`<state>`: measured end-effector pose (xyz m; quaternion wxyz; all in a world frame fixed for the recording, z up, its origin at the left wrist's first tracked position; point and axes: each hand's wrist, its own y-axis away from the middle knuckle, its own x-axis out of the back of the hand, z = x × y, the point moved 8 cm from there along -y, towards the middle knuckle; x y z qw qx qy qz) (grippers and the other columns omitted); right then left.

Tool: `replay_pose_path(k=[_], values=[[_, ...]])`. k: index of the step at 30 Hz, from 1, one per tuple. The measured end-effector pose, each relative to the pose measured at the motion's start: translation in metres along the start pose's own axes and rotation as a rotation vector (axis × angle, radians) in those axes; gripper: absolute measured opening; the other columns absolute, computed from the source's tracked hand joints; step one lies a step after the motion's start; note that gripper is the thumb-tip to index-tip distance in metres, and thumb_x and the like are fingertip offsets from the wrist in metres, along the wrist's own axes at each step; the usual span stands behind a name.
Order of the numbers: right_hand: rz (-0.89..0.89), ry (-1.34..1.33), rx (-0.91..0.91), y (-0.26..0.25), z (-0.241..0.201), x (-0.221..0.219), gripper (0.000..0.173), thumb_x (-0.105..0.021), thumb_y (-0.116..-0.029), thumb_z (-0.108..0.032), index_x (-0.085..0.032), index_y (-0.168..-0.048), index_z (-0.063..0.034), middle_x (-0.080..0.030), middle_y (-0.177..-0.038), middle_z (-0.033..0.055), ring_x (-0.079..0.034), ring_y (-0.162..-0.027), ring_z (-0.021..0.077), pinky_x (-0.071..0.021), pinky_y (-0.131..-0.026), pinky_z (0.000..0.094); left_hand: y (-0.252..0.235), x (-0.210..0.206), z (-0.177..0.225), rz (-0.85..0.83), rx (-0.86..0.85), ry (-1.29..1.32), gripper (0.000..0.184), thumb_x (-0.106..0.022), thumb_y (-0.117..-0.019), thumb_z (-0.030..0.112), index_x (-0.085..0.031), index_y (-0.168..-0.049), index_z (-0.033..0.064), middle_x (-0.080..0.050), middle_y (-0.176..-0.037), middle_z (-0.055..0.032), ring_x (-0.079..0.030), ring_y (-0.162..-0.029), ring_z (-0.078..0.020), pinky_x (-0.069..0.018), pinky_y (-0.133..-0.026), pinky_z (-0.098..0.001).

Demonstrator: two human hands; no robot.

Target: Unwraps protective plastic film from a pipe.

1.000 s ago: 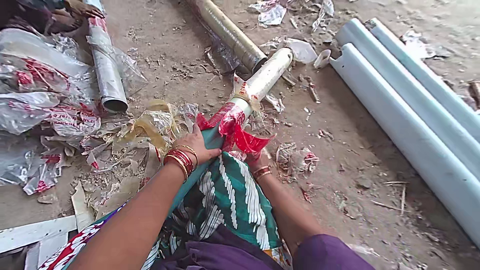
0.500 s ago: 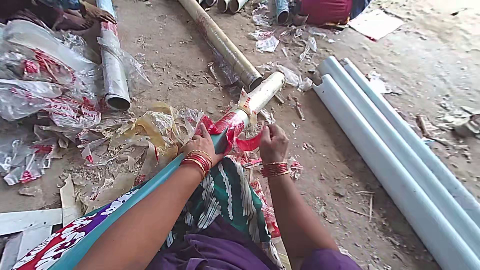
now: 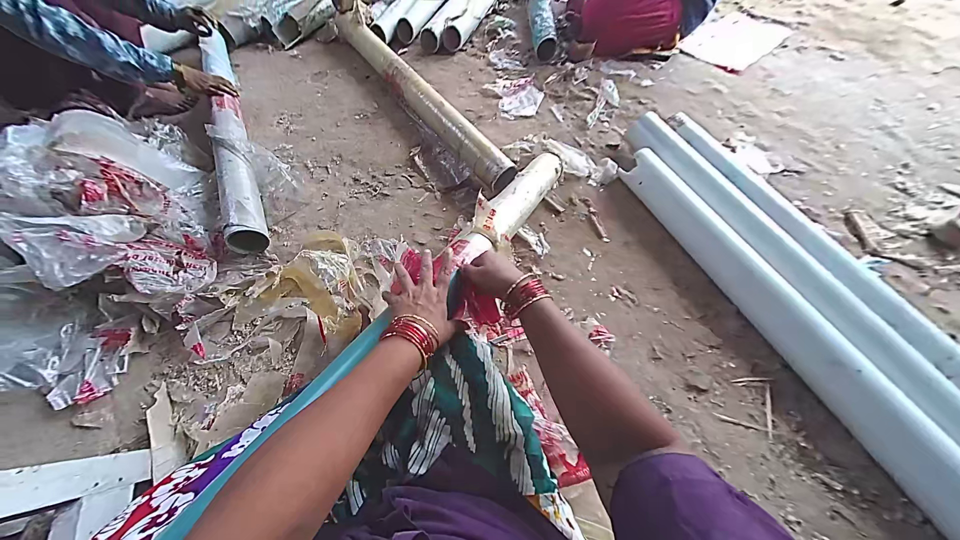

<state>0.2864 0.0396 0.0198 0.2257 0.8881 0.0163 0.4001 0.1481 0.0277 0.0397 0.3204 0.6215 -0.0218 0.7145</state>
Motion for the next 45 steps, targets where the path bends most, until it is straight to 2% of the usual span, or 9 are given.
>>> replay_pose_path(k=[5, 19, 24, 26, 29, 32, 34, 36, 45], values=[[0.055, -0.417, 0.179, -0.002, 0.026, -0.013, 0.039, -0.049, -0.1095, -0.02, -0.063, -0.081, 0.002, -0.053, -0.07, 0.0056, -0.05, -0.065, 0.0135, -0.0429, -0.066, 0.0357, -0.019, -0.009, -0.003, -0.129, 0.089, -0.048, 0.117, -0.088, -0.0788, 0.042, -0.013, -0.167, 0.0276, 0.006, -0.173, -0.0145, -0.038, -0.138, -0.0598, -0.0474, -0.088, -0.0762], [0.156, -0.853, 0.079, 0.01, 0.044, -0.013, 0.035, -0.048, -0.108, -0.02, -0.062, -0.079, -0.0066, -0.053, -0.062, -0.004, -0.051, -0.055, 0.0034, -0.0446, -0.056, 0.023, -0.028, 0.0, -0.02, -0.107, 0.044, -0.012, 0.12, -0.089, -0.0745, 0.053, -0.02, -0.165, 0.0148, -0.012, -0.171, -0.0185, -0.058, -0.126, -0.043, -0.0511, -0.097, -0.0616], [0.263, -0.2, 0.239, 0.005, 0.037, 0.042, 0.022, -0.058, -0.0989, -0.007, -0.074, -0.113, -0.0016, -0.07, -0.113, 0.0187, -0.066, -0.108, 0.03, -0.0495, -0.096, 0.0525, -0.022, -0.003, -0.01, -0.115, 0.09, -0.082, 0.118, -0.086, -0.0779, 0.053, -0.016, -0.166, 0.0197, -0.004, -0.172, -0.0183, -0.051, -0.13, -0.0521, -0.0507, -0.091, -0.068], [0.279, 0.016, 0.38, 0.007, 0.011, 0.041, 0.025, -0.06, -0.0952, -0.004, -0.077, -0.113, -0.0023, -0.068, -0.121, 0.0232, -0.062, -0.12, 0.0386, -0.0459, -0.105, 0.0568, -0.022, -0.004, -0.01, -0.114, 0.086, -0.096, 0.118, -0.086, -0.0776, 0.055, -0.015, -0.166, 0.0205, -0.003, -0.173, -0.0178, -0.049, -0.132, -0.053, -0.0511, -0.09, -0.0681], [0.139, 0.003, 0.228, 0.013, 0.0, 0.023, 0.043, -0.049, -0.1096, -0.035, -0.07, -0.113, 0.0022, -0.069, -0.109, 0.024, -0.067, -0.106, 0.0391, -0.048, -0.094, 0.0605, -0.024, -0.002, -0.014, -0.102, 0.058, -0.055, 0.12, -0.088, -0.0756, 0.055, -0.017, -0.166, 0.0192, -0.007, -0.172, -0.0171, -0.055, -0.129, -0.0472, -0.0505, -0.095, -0.0645], [0.062, 0.073, -0.004, 0.032, 0.008, 0.008, 0.066, -0.052, -0.1026, -0.058, -0.055, -0.137, -0.0025, -0.068, -0.118, 0.025, -0.067, -0.112, 0.042, -0.0503, -0.094, 0.0638, -0.026, 0.0, -0.018, -0.09, 0.044, 0.001, 0.121, -0.091, -0.0728, 0.054, -0.02, -0.165, 0.0174, -0.011, -0.171, -0.018, -0.056, -0.128, -0.0451, -0.0497, -0.098, -0.0639], [0.049, 0.053, -0.052, 0.033, 0.016, 0.001, 0.051, -0.056, -0.1061, -0.039, -0.055, -0.137, 0.0018, -0.066, -0.123, 0.0274, -0.065, -0.117, 0.0432, -0.0491, -0.099, 0.0622, -0.028, 0.0, -0.02, -0.089, 0.047, 0.0, 0.122, -0.091, -0.072, 0.053, -0.02, -0.165, 0.017, -0.011, -0.171, -0.0179, -0.057, -0.127, -0.0439, -0.0508, -0.097, -0.0627], [0.068, -0.024, -0.016, 0.023, 0.027, 0.0, 0.031, -0.053, -0.108, -0.021, -0.068, -0.115, 0.0045, -0.069, -0.112, 0.0265, -0.066, -0.11, 0.0412, -0.0491, -0.096, 0.0603, -0.028, 0.001, -0.021, -0.09, 0.049, -0.005, 0.123, -0.091, -0.0711, 0.054, -0.021, -0.165, 0.0181, -0.012, -0.171, -0.0165, -0.058, -0.127, -0.0424, -0.0518, -0.095, -0.0622], [0.136, 0.036, -0.077, 0.038, 0.026, 0.01, 0.033, -0.041, -0.1111, -0.018, -0.065, -0.117, 0.0035, -0.067, -0.119, 0.0255, -0.065, -0.116, 0.0415, -0.0494, -0.096, 0.0617, -0.029, 0.003, -0.02, -0.102, 0.066, 0.017, 0.125, -0.093, -0.0684, 0.055, -0.022, -0.164, 0.0197, -0.016, -0.17, -0.0146, -0.051, -0.136, -0.0406, -0.0493, -0.099, -0.063]])
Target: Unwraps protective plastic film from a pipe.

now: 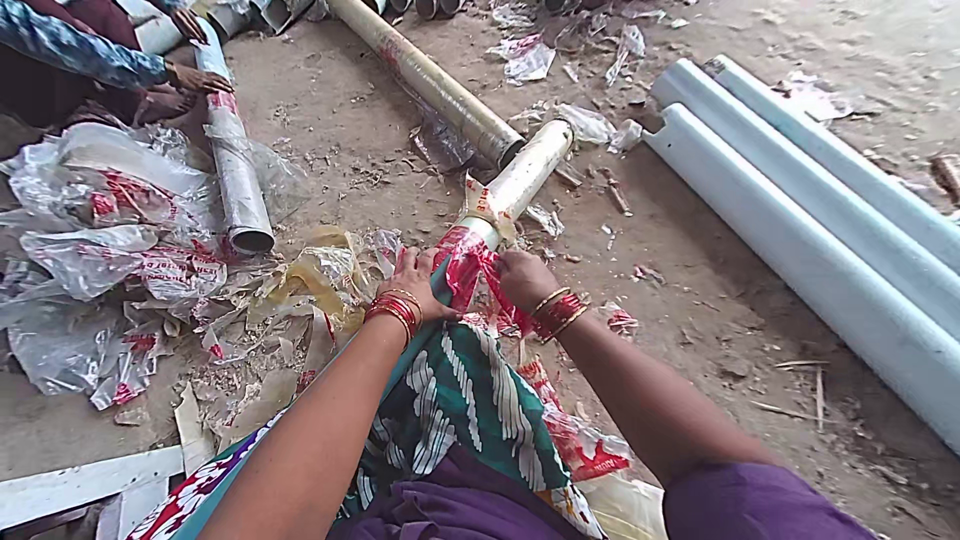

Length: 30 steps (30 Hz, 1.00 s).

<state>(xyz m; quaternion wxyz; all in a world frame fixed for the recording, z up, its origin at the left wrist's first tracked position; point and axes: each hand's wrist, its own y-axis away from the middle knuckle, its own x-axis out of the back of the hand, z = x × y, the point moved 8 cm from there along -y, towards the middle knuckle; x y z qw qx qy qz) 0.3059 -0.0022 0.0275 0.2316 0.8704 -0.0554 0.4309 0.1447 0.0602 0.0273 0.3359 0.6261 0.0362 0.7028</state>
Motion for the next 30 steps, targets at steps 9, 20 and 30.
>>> replay_pose_path(k=[9, 20, 30], values=[[0.194, -0.037, -0.052, 0.037, -0.002, -0.005, 0.031, -0.046, -0.1095, -0.019, -0.068, -0.101, 0.0017, -0.07, -0.093, 0.0262, -0.07, -0.091, 0.0455, -0.0533, -0.075, 0.0634, 0.004, -0.003, 0.001, 0.008, -0.004, 0.006, 0.121, -0.092, -0.069, 0.054, -0.024, -0.164, 0.022, -0.02, -0.17, -0.0144, -0.052, -0.135, -0.0397, -0.0491, -0.1, -0.0618], [0.318, 0.206, -0.481, 0.192, 0.153, 0.083, 0.035, -0.044, -0.1109, -0.019, -0.066, -0.115, 0.0067, -0.067, -0.112, 0.0355, -0.064, -0.111, 0.0548, -0.0456, -0.089, 0.0724, -0.03, 0.004, -0.033, -0.003, -0.103, 0.28, 0.112, -0.094, -0.0708, 0.048, -0.034, -0.158, 0.011, -0.035, -0.16, -0.0271, -0.042, -0.143, -0.045, -0.0375, -0.112, -0.0645], [-0.036, 0.278, -0.149, 0.089, 0.148, -0.045, 0.049, -0.061, -0.0943, -0.008, -0.06, -0.142, -0.0182, -0.058, -0.14, 0.0225, -0.048, -0.136, 0.047, -0.0384, -0.103, 0.0694, -0.01, 0.003, -0.017, 0.028, -0.208, 0.286, 0.093, -0.084, -0.0869, 0.035, -0.032, -0.159, 0.0095, -0.025, -0.166, -0.0228, -0.039, -0.147, -0.0416, -0.0368, -0.115, -0.0616]])
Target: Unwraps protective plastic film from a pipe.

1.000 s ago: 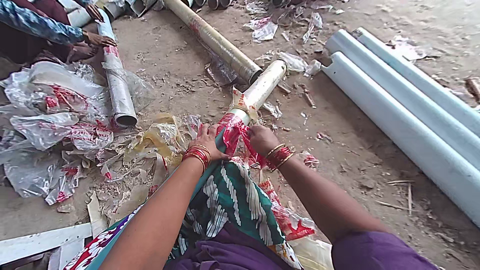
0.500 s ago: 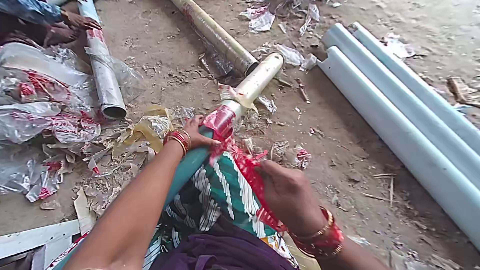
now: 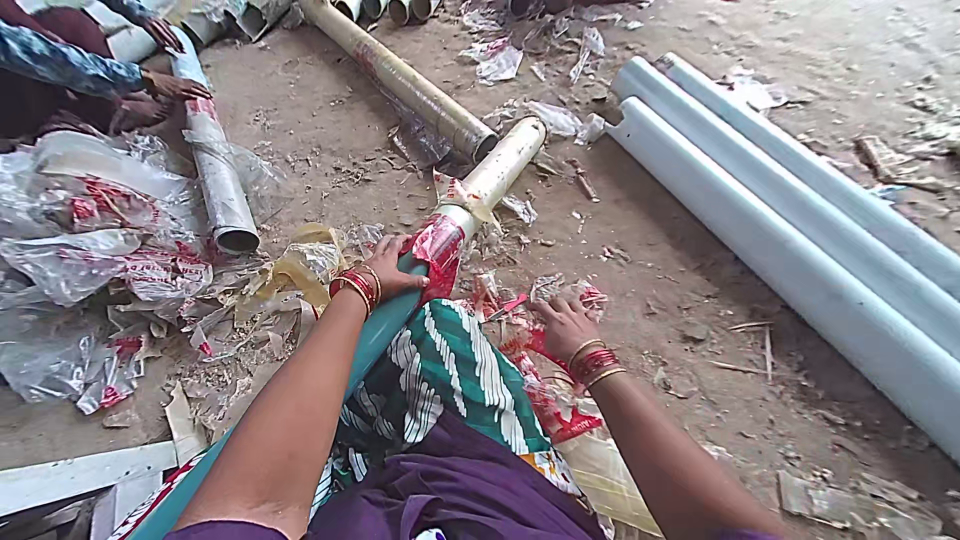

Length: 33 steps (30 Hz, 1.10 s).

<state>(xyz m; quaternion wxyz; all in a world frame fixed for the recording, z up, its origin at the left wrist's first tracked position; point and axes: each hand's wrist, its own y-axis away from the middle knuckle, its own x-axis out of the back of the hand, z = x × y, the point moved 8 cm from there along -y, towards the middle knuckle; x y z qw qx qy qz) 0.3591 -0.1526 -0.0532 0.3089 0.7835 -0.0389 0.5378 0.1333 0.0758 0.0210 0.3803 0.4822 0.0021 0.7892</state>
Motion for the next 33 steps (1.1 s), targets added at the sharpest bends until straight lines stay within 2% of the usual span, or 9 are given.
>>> replay_pose_path(k=[2, 5, 7, 13, 16, 18, 22, 27, 33], values=[[0.04, -0.106, 0.182, -0.012, -0.046, 0.01, 0.029, -0.058, -0.1043, -0.018, -0.07, -0.131, -0.0162, -0.064, -0.139, 0.0148, -0.049, -0.137, 0.0409, -0.0356, -0.107, 0.0684, -0.001, 0.002, -0.002, 0.008, -0.008, 0.03, 0.093, -0.086, -0.0856, 0.032, -0.033, -0.158, 0.0071, -0.03, -0.163, -0.0241, -0.039, -0.146, -0.0408, -0.0358, -0.116, -0.06], [-0.02, -0.315, 0.384, -0.026, -0.112, 0.03, 0.044, -0.048, -0.1101, -0.032, -0.053, -0.15, -0.0144, -0.053, -0.149, 0.0197, -0.046, -0.139, 0.0442, -0.0351, -0.105, 0.0716, -0.003, 0.004, -0.004, 0.003, 0.006, 0.067, 0.094, -0.087, -0.0838, 0.028, -0.034, -0.158, 0.0061, -0.032, -0.162, -0.0241, -0.04, -0.146, -0.0396, -0.0348, -0.117, -0.0577], [-0.084, -0.306, 0.46, -0.044, -0.147, 0.038, 0.052, -0.045, -0.1097, -0.043, -0.052, -0.147, -0.0083, -0.051, -0.149, 0.0231, -0.047, -0.14, 0.0441, -0.0358, -0.107, 0.0711, -0.004, 0.005, -0.005, 0.007, 0.012, 0.078, 0.094, -0.089, -0.0825, 0.027, -0.035, -0.157, 0.0062, -0.034, -0.161, -0.0239, -0.04, -0.146, -0.0386, -0.035, -0.117, -0.0564], [-0.078, -0.319, 0.457, -0.062, -0.196, 0.05, 0.044, -0.062, -0.1027, -0.04, -0.067, -0.105, 0.0045, -0.068, -0.104, 0.024, -0.066, -0.104, 0.0391, -0.0494, -0.089, 0.0601, -0.008, 0.007, -0.015, -0.01, -0.041, 0.192, 0.078, -0.077, -0.093, 0.019, -0.035, -0.156, 0.0016, -0.035, -0.159, -0.0286, -0.038, -0.146, -0.0419, -0.0325, -0.119, -0.056], [-0.07, -0.451, 0.377, -0.066, -0.193, 0.043, 0.057, -0.065, -0.0974, -0.054, -0.067, -0.103, 0.0023, -0.068, -0.097, 0.0216, -0.067, -0.095, 0.0377, -0.0496, -0.085, 0.0605, -0.014, 0.007, -0.02, -0.022, -0.04, 0.261, 0.063, -0.063, -0.1025, 0.02, -0.036, -0.156, 0.0011, -0.034, -0.16, -0.0281, -0.036, -0.148, -0.0409, -0.0308, -0.12, -0.0549], [-0.091, -0.425, 0.282, -0.057, -0.198, 0.043, 0.064, -0.066, -0.0945, -0.06, -0.066, -0.112, 0.0024, -0.069, -0.105, 0.0226, -0.068, -0.103, 0.0385, -0.0508, -0.088, 0.0609, -0.015, 0.008, -0.022, 0.001, -0.01, 0.207, 0.056, -0.054, -0.1083, 0.028, -0.038, -0.155, 0.0017, -0.04, -0.158, -0.0267, -0.039, -0.148, -0.0394, -0.0302, -0.121, -0.0541], [-0.042, -0.565, 0.301, -0.06, -0.196, 0.037, 0.052, -0.071, -0.0962, -0.047, -0.067, -0.103, 0.0039, -0.067, -0.096, 0.0215, -0.066, -0.094, 0.0366, -0.0499, -0.084, 0.0586, -0.012, 0.009, -0.015, 0.023, 0.022, 0.1, 0.057, -0.049, -0.1094, 0.038, -0.041, -0.154, 0.0037, -0.044, -0.154, -0.0273, -0.044, -0.144, -0.0414, -0.0331, -0.118, -0.0578], [-0.022, -0.796, 0.382, -0.072, -0.196, 0.048, 0.028, -0.077, -0.0929, -0.022, -0.062, -0.079, -0.0022, -0.06, -0.074, 0.0087, -0.058, -0.072, 0.0197, -0.0469, -0.071, 0.0443, -0.014, 0.014, -0.021, 0.003, 0.094, 0.102, 0.059, -0.047, -0.1094, 0.043, -0.04, -0.156, 0.0081, -0.044, -0.157, -0.0247, -0.043, -0.145, -0.0401, -0.0314, -0.119, -0.0585], [-0.086, -0.472, 0.377, -0.067, -0.202, 0.08, 0.014, -0.069, -0.0899, -0.005, -0.062, -0.079, -0.0009, -0.059, -0.082, 0.0148, -0.058, -0.081, 0.0287, -0.044, -0.073, 0.0527, -0.008, 0.015, -0.019, -0.038, 0.176, 0.111, 0.058, -0.044, -0.1096, 0.046, -0.043, -0.154, 0.0095, -0.056, -0.143, -0.0285, -0.052, -0.136, -0.0452, -0.0364, -0.113, -0.0641]])
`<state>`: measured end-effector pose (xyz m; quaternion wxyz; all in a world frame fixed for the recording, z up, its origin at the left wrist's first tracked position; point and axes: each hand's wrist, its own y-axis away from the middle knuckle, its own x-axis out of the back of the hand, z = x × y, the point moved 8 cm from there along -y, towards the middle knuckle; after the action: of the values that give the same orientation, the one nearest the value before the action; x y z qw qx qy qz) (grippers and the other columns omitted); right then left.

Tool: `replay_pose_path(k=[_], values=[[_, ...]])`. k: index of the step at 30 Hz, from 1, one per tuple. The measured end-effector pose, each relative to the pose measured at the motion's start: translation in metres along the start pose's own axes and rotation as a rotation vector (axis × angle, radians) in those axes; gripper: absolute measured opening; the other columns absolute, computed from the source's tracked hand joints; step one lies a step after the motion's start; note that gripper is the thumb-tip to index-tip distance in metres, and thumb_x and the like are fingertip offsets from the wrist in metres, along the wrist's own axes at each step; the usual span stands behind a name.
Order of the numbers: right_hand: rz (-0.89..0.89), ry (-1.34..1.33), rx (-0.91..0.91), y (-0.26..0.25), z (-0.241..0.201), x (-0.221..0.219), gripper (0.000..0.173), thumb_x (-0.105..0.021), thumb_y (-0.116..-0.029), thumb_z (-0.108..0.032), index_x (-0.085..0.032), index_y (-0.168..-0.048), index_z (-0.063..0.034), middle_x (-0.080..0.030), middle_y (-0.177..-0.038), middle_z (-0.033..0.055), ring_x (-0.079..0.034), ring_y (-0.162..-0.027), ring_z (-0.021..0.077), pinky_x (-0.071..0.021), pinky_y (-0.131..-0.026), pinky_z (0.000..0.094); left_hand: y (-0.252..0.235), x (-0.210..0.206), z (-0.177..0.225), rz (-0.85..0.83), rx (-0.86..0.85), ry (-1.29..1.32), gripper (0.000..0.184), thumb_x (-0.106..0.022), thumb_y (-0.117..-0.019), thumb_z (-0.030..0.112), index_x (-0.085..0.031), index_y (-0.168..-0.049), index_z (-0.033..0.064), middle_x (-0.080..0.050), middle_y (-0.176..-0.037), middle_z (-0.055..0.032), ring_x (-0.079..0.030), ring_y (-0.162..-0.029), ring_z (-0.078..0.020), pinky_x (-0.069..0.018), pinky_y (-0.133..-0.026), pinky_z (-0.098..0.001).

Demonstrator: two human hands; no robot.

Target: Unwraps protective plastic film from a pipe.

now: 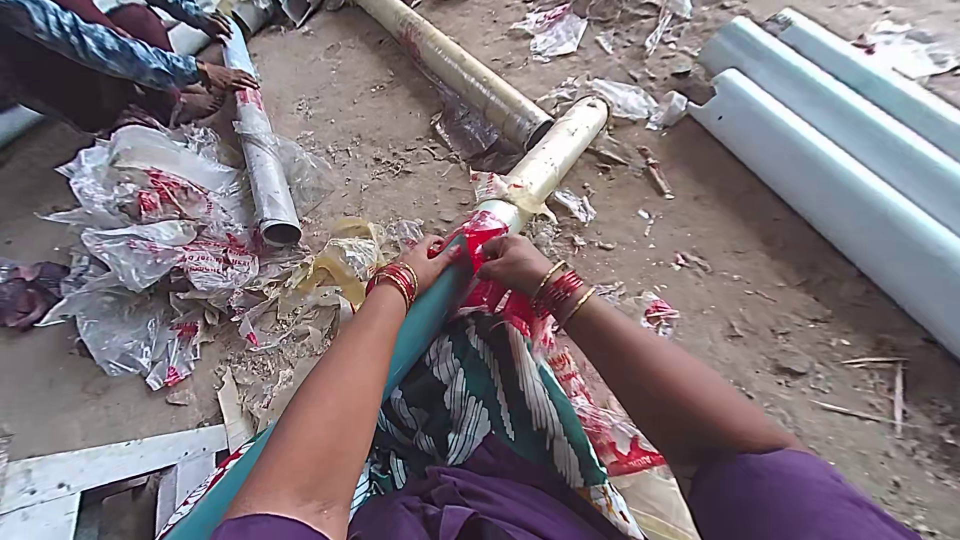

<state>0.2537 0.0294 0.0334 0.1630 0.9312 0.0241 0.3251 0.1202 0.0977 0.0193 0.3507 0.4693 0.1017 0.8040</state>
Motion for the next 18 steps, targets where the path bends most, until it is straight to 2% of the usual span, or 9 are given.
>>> replay_pose_path(k=[2, 3, 6, 7, 9, 12, 15, 17, 18], values=[[-0.015, -0.083, -0.024, 0.001, 0.008, 0.0, 0.009, -0.068, -0.0893, -0.002, -0.063, -0.082, -0.0006, -0.06, -0.083, 0.0144, -0.059, -0.081, 0.0269, -0.0452, -0.074, 0.0504, 0.002, 0.0, 0.001, 0.005, 0.014, 0.014, 0.058, -0.046, -0.1088, 0.047, -0.044, -0.154, 0.01, -0.058, -0.14, -0.0284, -0.054, -0.133, -0.0456, -0.0377, -0.112, -0.0644], [0.002, -0.192, -0.056, 0.002, 0.016, 0.001, 0.007, -0.069, -0.0876, 0.0, -0.064, -0.082, -0.0007, -0.062, -0.08, 0.0124, -0.06, -0.076, 0.0231, -0.0481, -0.071, 0.0459, 0.003, -0.001, 0.0, 0.002, 0.029, 0.016, 0.059, -0.046, -0.1083, 0.048, -0.043, -0.155, 0.0109, -0.058, -0.14, -0.0283, -0.055, -0.133, -0.0459, -0.0379, -0.111, -0.0646], [0.054, -0.527, -0.19, 0.0, 0.042, 0.009, 0.018, -0.069, -0.087, 0.008, -0.056, -0.082, -0.0046, -0.06, -0.069, 0.0033, -0.058, -0.056, 0.0091, -0.0515, -0.053, 0.0253, 0.004, -0.001, -0.001, -0.005, 0.048, 0.048, 0.059, -0.047, -0.1079, 0.048, -0.044, -0.154, 0.0107, -0.059, -0.139, -0.0285, -0.055, -0.132, -0.046, -0.0386, -0.11, -0.0646], [0.059, -0.57, -0.22, -0.003, 0.051, 0.012, 0.022, -0.069, -0.0871, 0.008, -0.054, -0.081, -0.0061, -0.059, -0.065, 0.0019, -0.054, -0.05, 0.0067, -0.0459, -0.048, 0.0213, 0.005, -0.003, -0.002, -0.011, 0.05, 0.06, 0.059, -0.048, -0.1079, 0.048, -0.044, -0.153, 0.0099, -0.059, -0.139, -0.0287, -0.055, -0.131, -0.0457, -0.0389, -0.11, -0.0644], [0.038, -0.561, -0.171, -0.013, 0.06, 0.021, 0.026, -0.07, -0.086, 0.009, -0.053, -0.075, -0.0069, -0.057, -0.061, -0.0003, -0.049, -0.047, 0.0044, -0.0399, -0.045, 0.0189, 0.005, -0.001, -0.001, -0.011, 0.05, 0.053, 0.059, -0.047, -0.1078, 0.049, -0.044, -0.153, 0.0105, -0.059, -0.138, -0.0285, -0.056, -0.131, -0.0454, -0.0395, -0.11, -0.0644], [0.012, -0.58, -0.001, -0.001, 0.054, 0.021, 0.032, -0.069, -0.0839, 0.012, -0.05, -0.07, -0.0103, -0.056, -0.061, -0.0037, -0.055, -0.055, 0.0045, -0.0493, -0.055, 0.0215, 0.006, -0.001, 0.004, -0.002, 0.032, 0.011, 0.06, -0.049, -0.107, 0.049, -0.045, -0.152, 0.0107, -0.061, -0.136, -0.028, -0.057, -0.129, -0.0454, -0.0407, -0.109, -0.0644], [0.105, -0.833, -0.031, 0.019, 0.083, 0.001, 0.022, -0.063, -0.0892, 0.009, -0.054, -0.081, -0.0087, -0.06, -0.07, -0.0011, -0.059, -0.06, 0.0062, -0.0528, -0.057, 0.0229, 0.011, -0.006, 0.016, 0.021, -0.001, -0.088, 0.066, -0.053, -0.1038, 0.055, -0.042, -0.155, 0.0145, -0.059, -0.139, -0.0271, -0.057, -0.13, -0.0451, -0.0415, -0.107, -0.0654], [0.134, -0.972, -0.115, 0.018, 0.11, -0.01, 0.016, -0.061, -0.0957, 0.002, -0.057, -0.086, -0.0103, -0.064, -0.073, -0.0014, -0.058, -0.06, 0.0048, -0.0499, -0.056, 0.0207, 0.013, -0.012, 0.02, 0.023, -0.007, -0.127, 0.07, -0.053, -0.1027, 0.057, -0.039, -0.158, 0.0172, -0.053, -0.148, -0.0253, -0.053, -0.135, -0.0447, -0.0394, -0.11, -0.066], [0.137, -0.963, -0.152, 0.015, 0.117, -0.01, 0.017, -0.062, -0.0977, -0.002, -0.057, -0.085, -0.0109, -0.062, -0.071, -0.002, -0.056, -0.058, 0.004, -0.0473, -0.055, 0.02, 0.014, -0.013, 0.02, 0.032, -0.004, -0.133, 0.07, -0.053, -0.1023, 0.058, -0.039, -0.158, 0.0175, -0.053, -0.148, -0.0246, -0.053, -0.135, -0.0444, -0.0394, -0.11, -0.0661]])
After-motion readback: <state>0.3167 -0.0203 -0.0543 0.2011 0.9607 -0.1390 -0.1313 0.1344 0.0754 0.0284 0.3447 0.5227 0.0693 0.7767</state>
